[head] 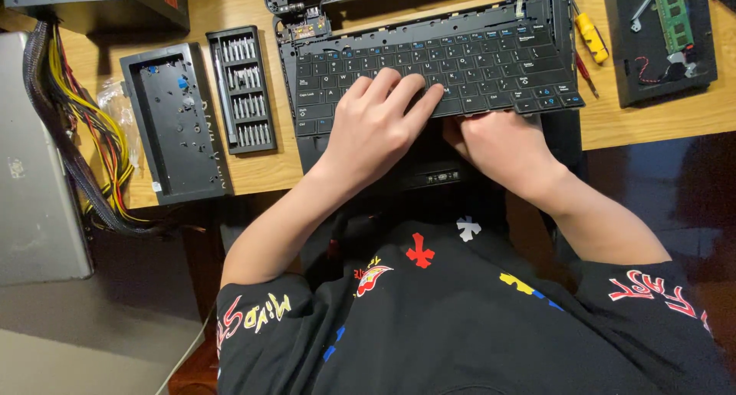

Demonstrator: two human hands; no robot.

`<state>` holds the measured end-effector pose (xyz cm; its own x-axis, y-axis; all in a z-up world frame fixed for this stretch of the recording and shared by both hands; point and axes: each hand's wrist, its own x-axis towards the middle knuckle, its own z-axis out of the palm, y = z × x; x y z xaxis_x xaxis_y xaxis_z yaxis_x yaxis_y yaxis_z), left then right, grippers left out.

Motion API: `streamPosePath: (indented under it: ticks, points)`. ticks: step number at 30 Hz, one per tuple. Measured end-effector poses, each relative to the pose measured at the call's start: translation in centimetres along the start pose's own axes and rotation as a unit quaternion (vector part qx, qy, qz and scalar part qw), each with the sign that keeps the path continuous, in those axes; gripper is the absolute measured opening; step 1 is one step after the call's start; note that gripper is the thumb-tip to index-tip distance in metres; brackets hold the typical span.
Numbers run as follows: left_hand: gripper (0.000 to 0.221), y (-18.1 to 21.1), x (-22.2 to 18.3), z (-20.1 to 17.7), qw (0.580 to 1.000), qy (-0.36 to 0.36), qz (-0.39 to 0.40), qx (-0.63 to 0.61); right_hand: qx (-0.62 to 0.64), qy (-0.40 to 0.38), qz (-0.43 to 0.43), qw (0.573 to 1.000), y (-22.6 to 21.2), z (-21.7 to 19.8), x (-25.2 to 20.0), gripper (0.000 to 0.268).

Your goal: The recorder is repairing a laptop by reconnecting internal ribbon cables, installing a keyboard, and snapping the bezel into place.

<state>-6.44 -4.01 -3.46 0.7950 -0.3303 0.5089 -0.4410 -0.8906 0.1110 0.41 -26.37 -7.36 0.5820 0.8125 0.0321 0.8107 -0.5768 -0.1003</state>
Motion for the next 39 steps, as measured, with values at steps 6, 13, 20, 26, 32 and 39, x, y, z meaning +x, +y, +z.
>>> streamPosePath:
  ticks: [6,13,20,26,32,39]
  points:
    - [0.036,0.0,0.2,0.2,1.000,-0.002,-0.010,-0.008,-0.042,-0.065,0.026,0.997,-0.5,-0.8,-0.3,0.027]
    - [0.038,0.1,-0.5,0.8,0.998,-0.012,-0.042,-0.052,0.045,-0.029,-0.103,0.993,0.0,-6.8,-1.3,0.027]
    - [0.052,0.0,-1.3,1.0,0.996,-0.057,-0.022,-0.072,0.153,0.080,0.002,0.985,7.2,-6.4,-1.9,0.009]
    - [0.046,-0.2,-2.2,1.8,0.992,-0.066,-0.042,-0.096,0.094,0.110,0.012,0.989,8.7,-4.2,-0.7,0.039]
    - [0.038,-0.6,-2.6,3.0,0.976,-0.082,-0.097,-0.177,0.103,0.103,-0.020,0.989,9.8,-2.1,-0.5,0.053]
    - [0.030,-0.9,-2.1,3.1,0.956,-0.068,-0.155,-0.240,0.086,0.128,-0.031,0.987,9.7,-2.4,0.4,0.053]
